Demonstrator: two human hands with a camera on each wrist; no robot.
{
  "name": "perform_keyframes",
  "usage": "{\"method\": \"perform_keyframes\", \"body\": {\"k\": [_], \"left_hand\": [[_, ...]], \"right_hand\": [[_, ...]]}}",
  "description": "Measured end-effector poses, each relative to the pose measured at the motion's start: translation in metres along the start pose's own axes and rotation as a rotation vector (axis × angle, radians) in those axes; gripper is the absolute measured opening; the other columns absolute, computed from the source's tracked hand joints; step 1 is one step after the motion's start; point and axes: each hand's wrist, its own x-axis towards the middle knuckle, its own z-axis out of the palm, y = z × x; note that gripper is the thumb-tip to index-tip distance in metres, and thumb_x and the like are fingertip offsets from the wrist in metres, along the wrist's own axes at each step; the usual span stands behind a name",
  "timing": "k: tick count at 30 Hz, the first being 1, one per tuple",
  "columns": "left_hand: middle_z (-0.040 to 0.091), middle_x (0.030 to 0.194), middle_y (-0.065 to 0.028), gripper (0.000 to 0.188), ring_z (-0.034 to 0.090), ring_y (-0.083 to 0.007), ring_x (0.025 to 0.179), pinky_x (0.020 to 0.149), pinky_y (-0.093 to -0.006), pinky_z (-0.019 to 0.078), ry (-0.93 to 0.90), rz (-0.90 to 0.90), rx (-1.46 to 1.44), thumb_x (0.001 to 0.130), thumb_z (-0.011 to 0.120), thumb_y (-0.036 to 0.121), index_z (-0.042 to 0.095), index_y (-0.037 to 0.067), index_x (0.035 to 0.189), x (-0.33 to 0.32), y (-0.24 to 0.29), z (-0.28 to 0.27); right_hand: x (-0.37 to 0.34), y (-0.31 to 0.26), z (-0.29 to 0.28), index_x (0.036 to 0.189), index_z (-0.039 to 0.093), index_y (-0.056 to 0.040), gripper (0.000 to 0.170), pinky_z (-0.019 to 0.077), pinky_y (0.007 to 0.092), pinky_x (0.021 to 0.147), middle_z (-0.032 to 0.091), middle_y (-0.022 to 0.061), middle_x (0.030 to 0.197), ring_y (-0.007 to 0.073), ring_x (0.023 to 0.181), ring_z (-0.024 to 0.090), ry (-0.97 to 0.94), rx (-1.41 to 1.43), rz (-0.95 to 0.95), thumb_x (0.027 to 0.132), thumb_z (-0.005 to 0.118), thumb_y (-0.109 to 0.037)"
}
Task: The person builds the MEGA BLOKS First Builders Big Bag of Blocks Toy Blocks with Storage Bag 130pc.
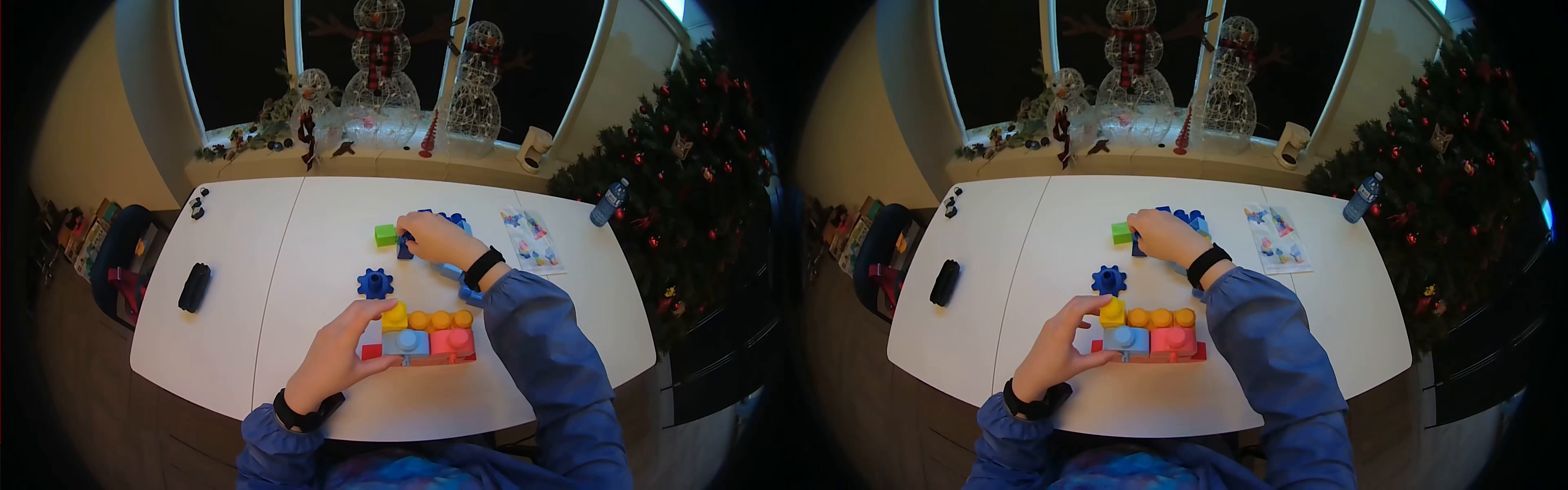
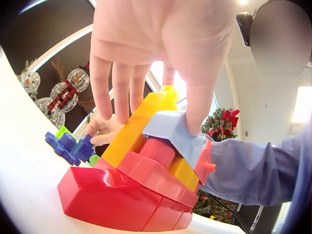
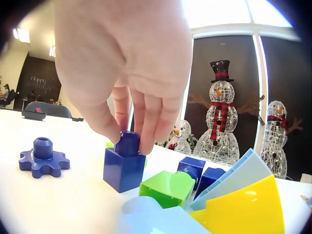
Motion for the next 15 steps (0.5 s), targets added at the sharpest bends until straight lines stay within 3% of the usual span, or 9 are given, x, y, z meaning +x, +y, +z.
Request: {"method": "perform_keyframes", "body": {"k": [2, 6, 9, 13, 15], "left_hand": [[0.063, 0.135, -0.0105, 0.081, 0.066, -0.0290, 0.117, 0.092, -0.0387, 0.0579, 0.008, 0.010, -0.002, 0.076, 0.093, 0.017, 0.052, 0.016, 0.146, -0.001, 0.000, 0.001], [0.063, 0.135, -0.0105, 0.081, 0.067, -0.0290, 0.116, 0.091, -0.0384, 0.0580, 0.009, 0.011, -0.001, 0.076, 0.093, 0.017, 0.053, 0.016, 0.146, 0.000, -0.001, 0.001], [0.064, 0.134, -0.0103, 0.081, 0.067, -0.0287, 0.116, 0.091, -0.0382, 0.0581, 0.011, -0.001, 0.012, 0.076, 0.093, 0.018, 0.053, 0.016, 0.146, -0.001, -0.001, 0.002], [0.064, 0.133, -0.0100, 0.082, 0.067, -0.0283, 0.116, 0.090, -0.0381, 0.0580, 0.019, 0.020, -0.003, 0.076, 0.094, 0.019, 0.053, 0.016, 0.146, 0.000, -0.003, 0.002], [0.064, 0.133, -0.0098, 0.082, 0.067, -0.0280, 0.116, 0.090, -0.0381, 0.0579, 0.024, 0.023, -0.003, 0.075, 0.094, 0.020, 0.053, 0.016, 0.146, 0.000, -0.002, 0.001]], "right_hand": [[-0.009, -0.011, -0.024, 0.104, 0.067, -0.0046, 0.019, 0.0556, 0.0471, 0.086, 0.071, 0.0168, 0.101, 0.0400, 0.097, 0.068, 0.062, 0.079, 0.003, 0.086, 0.068, -0.009], [-0.047, -0.052, -0.067, 0.102, 0.074, -0.0060, 0.019, 0.0560, 0.0396, 0.080, 0.072, 0.0122, 0.097, 0.0297, 0.089, 0.070, 0.111, 0.340, 0.048, 0.084, 0.076, -0.011], [-0.079, -0.074, -0.080, 0.106, 0.077, -0.0063, 0.023, 0.0558, 0.0354, 0.078, 0.073, 0.0093, 0.098, 0.0252, 0.088, 0.071, 0.190, 0.443, -0.025, 0.083, 0.080, -0.009], [-0.102, -0.090, -0.079, 0.111, 0.077, -0.0067, 0.028, 0.0565, 0.0329, 0.078, 0.075, 0.0081, 0.101, 0.0240, 0.091, 0.072, 0.221, 0.496, -0.151, 0.083, 0.082, -0.005], [-0.105, -0.099, -0.078, 0.112, 0.077, -0.0068, 0.029, 0.0564, 0.0327, 0.078, 0.075, 0.0084, 0.102, 0.0245, 0.090, 0.072, 0.175, 0.550, -0.111, 0.083, 0.083, -0.006]]}}
